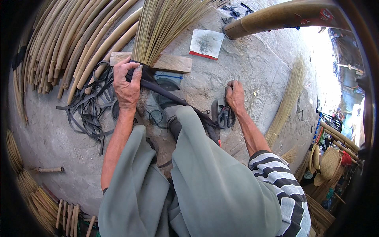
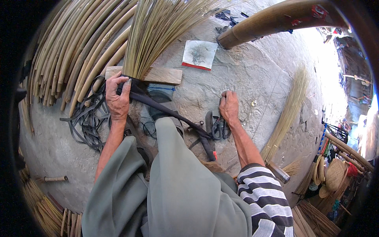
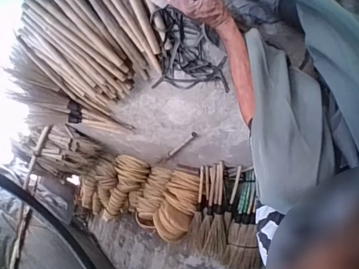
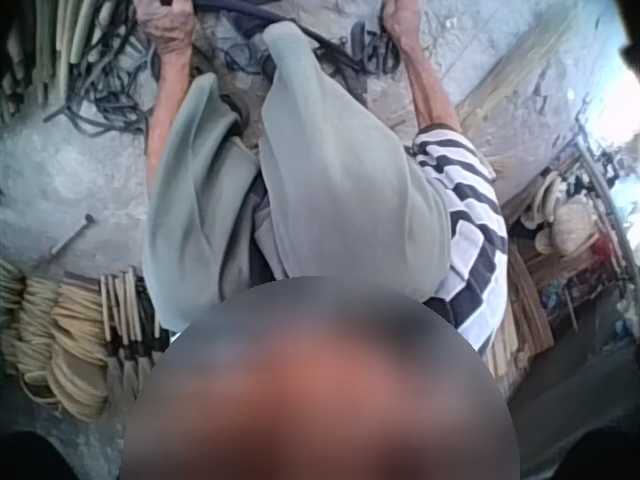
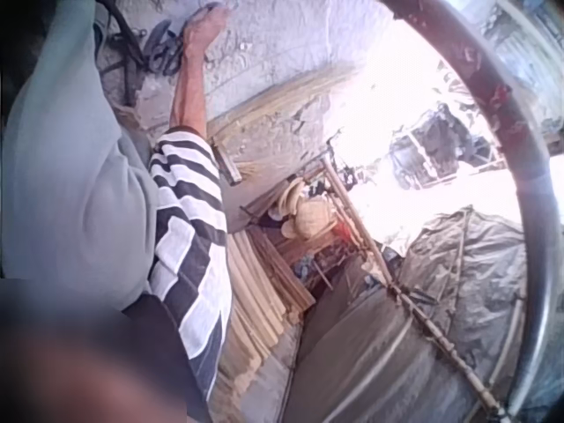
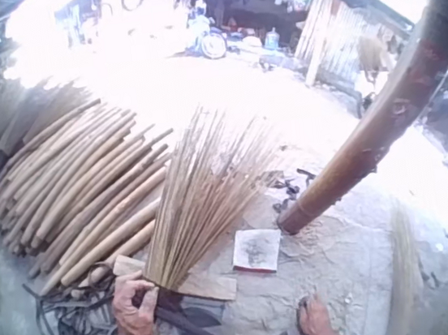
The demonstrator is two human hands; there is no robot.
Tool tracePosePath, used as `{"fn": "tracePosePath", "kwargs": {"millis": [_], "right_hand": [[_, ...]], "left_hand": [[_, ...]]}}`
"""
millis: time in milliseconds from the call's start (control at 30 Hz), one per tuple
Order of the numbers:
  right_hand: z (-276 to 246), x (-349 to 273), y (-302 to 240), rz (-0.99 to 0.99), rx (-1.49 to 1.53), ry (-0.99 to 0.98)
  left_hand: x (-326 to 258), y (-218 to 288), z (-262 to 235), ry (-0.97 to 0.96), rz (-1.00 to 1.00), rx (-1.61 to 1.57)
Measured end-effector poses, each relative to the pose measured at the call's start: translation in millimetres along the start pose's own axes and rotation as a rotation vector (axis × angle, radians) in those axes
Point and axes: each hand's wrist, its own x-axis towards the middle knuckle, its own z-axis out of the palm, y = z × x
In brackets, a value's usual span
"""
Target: The person sits on the floor and wraps a black strap around the base of a broom made of straw-like bristles. They repeatedly pull the strap tight, adjust its position, and use pliers to cut the strap, continuing to secure the bristles to the handle.
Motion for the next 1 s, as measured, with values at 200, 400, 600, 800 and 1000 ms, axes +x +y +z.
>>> {"fn": "tracePosePath", "kwargs": {"millis": [200, 400, 600, 800, 1000], "right_hand": [[5, 10, -20, -0.052, -0.042, -0.004], [13, 13, -21, -0.062, -0.062, -0.061], [26, 16, -13, -0.133, -0.153, 0.017], [16, 16, -16, 0.046, 0.062, 0.048], [4, 44, -57, -0.011, 0.163, -0.006]], "left_hand": [[-1, -1, 0, -0.002, -0.006, -0.001], [0, 1, -1, 0.0, 0.006, -0.001], [0, 3, -1, 0.003, -0.006, -0.007], [0, 3, -1, 0.003, -0.042, -0.03], [0, 3, -1, 0.003, -0.022, -0.023]]}}
